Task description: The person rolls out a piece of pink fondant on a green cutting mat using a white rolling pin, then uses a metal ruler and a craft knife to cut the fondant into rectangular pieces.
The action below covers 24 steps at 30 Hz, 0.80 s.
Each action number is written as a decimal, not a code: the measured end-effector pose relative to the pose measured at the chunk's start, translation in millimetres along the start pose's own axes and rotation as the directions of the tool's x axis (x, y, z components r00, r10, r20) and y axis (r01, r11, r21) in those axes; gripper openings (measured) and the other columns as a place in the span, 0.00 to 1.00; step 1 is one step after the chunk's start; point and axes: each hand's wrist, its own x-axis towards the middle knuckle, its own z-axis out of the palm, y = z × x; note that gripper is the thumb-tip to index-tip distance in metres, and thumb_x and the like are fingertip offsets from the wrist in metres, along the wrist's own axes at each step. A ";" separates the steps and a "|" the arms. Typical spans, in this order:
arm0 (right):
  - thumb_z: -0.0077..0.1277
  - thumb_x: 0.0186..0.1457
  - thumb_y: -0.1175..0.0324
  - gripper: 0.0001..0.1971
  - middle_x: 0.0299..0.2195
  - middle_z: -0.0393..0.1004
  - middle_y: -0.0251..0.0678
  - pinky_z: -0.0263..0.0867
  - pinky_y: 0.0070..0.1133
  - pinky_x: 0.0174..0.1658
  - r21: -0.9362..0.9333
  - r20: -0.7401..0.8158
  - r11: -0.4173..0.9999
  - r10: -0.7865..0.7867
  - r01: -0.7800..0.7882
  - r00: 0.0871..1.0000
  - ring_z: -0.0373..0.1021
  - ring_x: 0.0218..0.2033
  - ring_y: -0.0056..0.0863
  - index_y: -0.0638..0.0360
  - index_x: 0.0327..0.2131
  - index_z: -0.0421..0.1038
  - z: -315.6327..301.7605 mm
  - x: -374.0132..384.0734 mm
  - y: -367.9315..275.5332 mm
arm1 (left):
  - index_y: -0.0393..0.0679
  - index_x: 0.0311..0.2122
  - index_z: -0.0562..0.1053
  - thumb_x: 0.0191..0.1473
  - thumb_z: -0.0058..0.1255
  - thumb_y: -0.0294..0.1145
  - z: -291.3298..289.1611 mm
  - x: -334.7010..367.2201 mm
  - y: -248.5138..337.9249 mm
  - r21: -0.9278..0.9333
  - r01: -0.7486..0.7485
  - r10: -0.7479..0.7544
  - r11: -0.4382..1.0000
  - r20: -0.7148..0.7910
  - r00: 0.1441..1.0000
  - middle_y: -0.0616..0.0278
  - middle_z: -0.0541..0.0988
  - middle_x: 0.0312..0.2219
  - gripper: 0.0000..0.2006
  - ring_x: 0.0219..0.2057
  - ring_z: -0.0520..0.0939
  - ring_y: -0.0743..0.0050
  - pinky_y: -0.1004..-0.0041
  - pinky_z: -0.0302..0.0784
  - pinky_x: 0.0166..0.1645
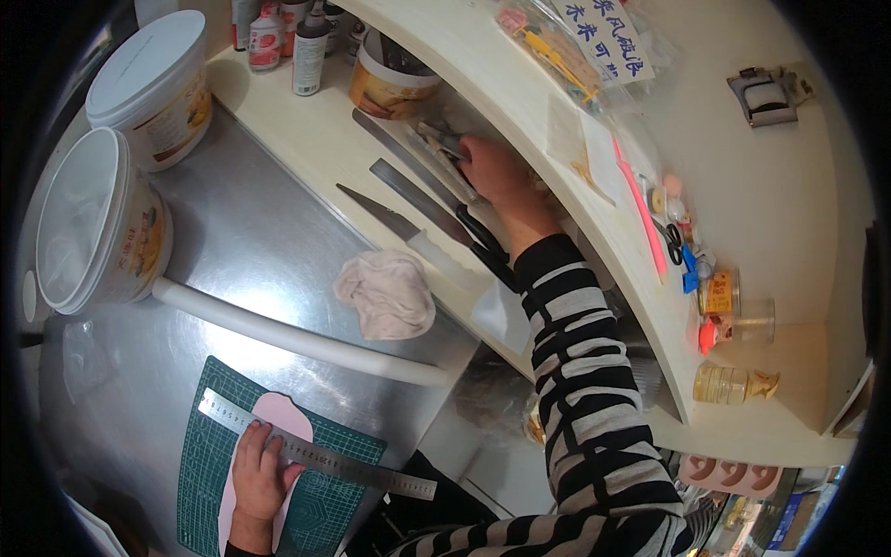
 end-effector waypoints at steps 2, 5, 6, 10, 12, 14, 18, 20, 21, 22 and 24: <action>0.51 0.61 0.65 0.11 0.37 0.80 0.49 0.72 0.42 0.44 -0.070 0.003 0.998 -0.003 0.003 1.000 0.76 0.40 0.53 0.56 0.43 0.78 7.2 3.4 0.9 | 0.36 0.47 0.72 0.50 0.65 0.50 -0.3 -0.1 -0.1 -0.003 -0.004 0.004 1.000 -0.002 1.000 0.42 0.74 0.53 0.29 0.57 0.74 0.32 0.45 0.74 0.60; 0.48 0.62 0.64 0.11 0.37 0.80 0.51 0.72 0.44 0.45 -0.113 -0.010 0.994 0.011 -0.012 1.000 0.76 0.40 0.55 0.56 0.41 0.79 21.9 6.7 8.1 | 0.36 0.47 0.72 0.50 0.66 0.49 -2.6 0.9 1.4 -0.011 -0.003 0.003 1.000 0.000 1.000 0.42 0.74 0.53 0.29 0.57 0.74 0.32 0.45 0.74 0.60; 0.48 0.62 0.64 0.11 0.37 0.80 0.51 0.72 0.44 0.45 -0.081 -0.055 0.997 0.012 -0.017 0.998 0.76 0.40 0.55 0.56 0.40 0.80 26.9 8.0 12.4 | 0.36 0.48 0.72 0.50 0.65 0.49 -3.8 1.1 2.6 -0.010 -0.001 0.001 1.000 0.002 1.000 0.42 0.74 0.53 0.29 0.57 0.74 0.32 0.46 0.74 0.60; 0.49 0.61 0.63 0.12 0.37 0.80 0.52 0.72 0.45 0.46 -0.138 -0.061 0.988 0.061 -0.069 0.996 0.76 0.41 0.56 0.58 0.38 0.81 42.0 23.1 32.1 | 0.37 0.49 0.72 0.50 0.65 0.48 -6.5 3.7 5.3 -0.011 0.001 -0.001 1.000 0.001 1.000 0.43 0.74 0.54 0.29 0.57 0.74 0.34 0.47 0.74 0.60; 0.49 0.60 0.64 0.12 0.38 0.80 0.54 0.72 0.46 0.46 -0.260 0.121 0.964 0.093 -0.059 0.988 0.77 0.41 0.56 0.60 0.37 0.81 39.0 35.8 36.8 | 0.37 0.50 0.72 0.50 0.65 0.47 -6.1 4.9 3.7 -0.001 -0.015 0.015 1.000 0.008 1.000 0.43 0.74 0.54 0.29 0.58 0.74 0.35 0.48 0.73 0.61; 0.52 0.56 0.65 0.13 0.36 0.80 0.56 0.73 0.44 0.44 -0.353 0.321 0.936 0.107 0.014 0.941 0.77 0.41 0.57 0.62 0.36 0.82 24.6 43.8 30.1 | 0.38 0.51 0.73 0.51 0.65 0.48 -6.0 3.7 1.3 0.004 -0.015 0.015 1.000 0.013 1.000 0.44 0.74 0.54 0.28 0.58 0.75 0.37 0.49 0.73 0.61; 0.49 0.60 0.59 0.15 0.36 0.79 0.52 0.70 0.42 0.43 -0.177 0.146 0.975 0.163 -0.137 0.976 0.76 0.40 0.54 0.62 0.39 0.76 -39.0 17.2 -10.8 | 0.38 0.49 0.74 0.51 0.65 0.45 -9.5 0.7 0.6 0.011 -0.021 0.020 1.000 0.026 0.999 0.46 0.74 0.55 0.26 0.59 0.74 0.41 0.54 0.74 0.62; 0.43 0.66 0.57 0.15 0.36 0.79 0.49 0.70 0.41 0.41 -0.164 0.039 0.983 0.091 -0.083 0.995 0.77 0.38 0.49 0.58 0.45 0.71 -77.3 -24.3 -35.3 | 0.38 0.49 0.75 0.53 0.63 0.44 -11.1 3.1 0.8 0.002 -0.022 0.022 1.000 0.030 0.999 0.48 0.74 0.55 0.24 0.60 0.74 0.45 0.57 0.75 0.62; 0.41 0.67 0.57 0.14 0.35 0.80 0.46 0.71 0.38 0.39 -0.009 0.161 0.960 0.277 -0.279 0.947 0.78 0.35 0.44 0.56 0.45 0.69 -95.0 -49.9 -50.9 | 0.38 0.49 0.74 0.54 0.61 0.44 -12.1 3.9 0.2 -0.004 -0.035 0.035 0.999 0.024 0.999 0.48 0.74 0.55 0.23 0.60 0.73 0.46 0.58 0.75 0.62; 0.42 0.69 0.60 0.13 0.32 0.78 0.45 0.71 0.32 0.36 -0.029 0.113 0.955 0.296 -0.294 0.948 0.77 0.32 0.36 0.57 0.47 0.71 -100.7 -66.6 -66.1 | 0.38 0.49 0.74 0.56 0.60 0.45 -12.9 6.5 0.6 -0.015 -0.041 0.042 0.999 0.041 0.998 0.49 0.73 0.56 0.23 0.61 0.73 0.48 0.59 0.75 0.62; 0.45 0.70 0.64 0.13 0.30 0.77 0.38 0.70 0.26 0.35 0.272 -0.115 0.962 0.053 -0.020 0.992 0.73 0.29 0.26 0.60 0.50 0.72 -107.3 -124.1 -106.4 | 0.38 0.48 0.74 0.55 0.60 0.44 -14.3 8.8 0.7 -0.019 -0.057 0.057 0.998 0.011 0.998 0.49 0.73 0.55 0.22 0.60 0.73 0.49 0.60 0.75 0.62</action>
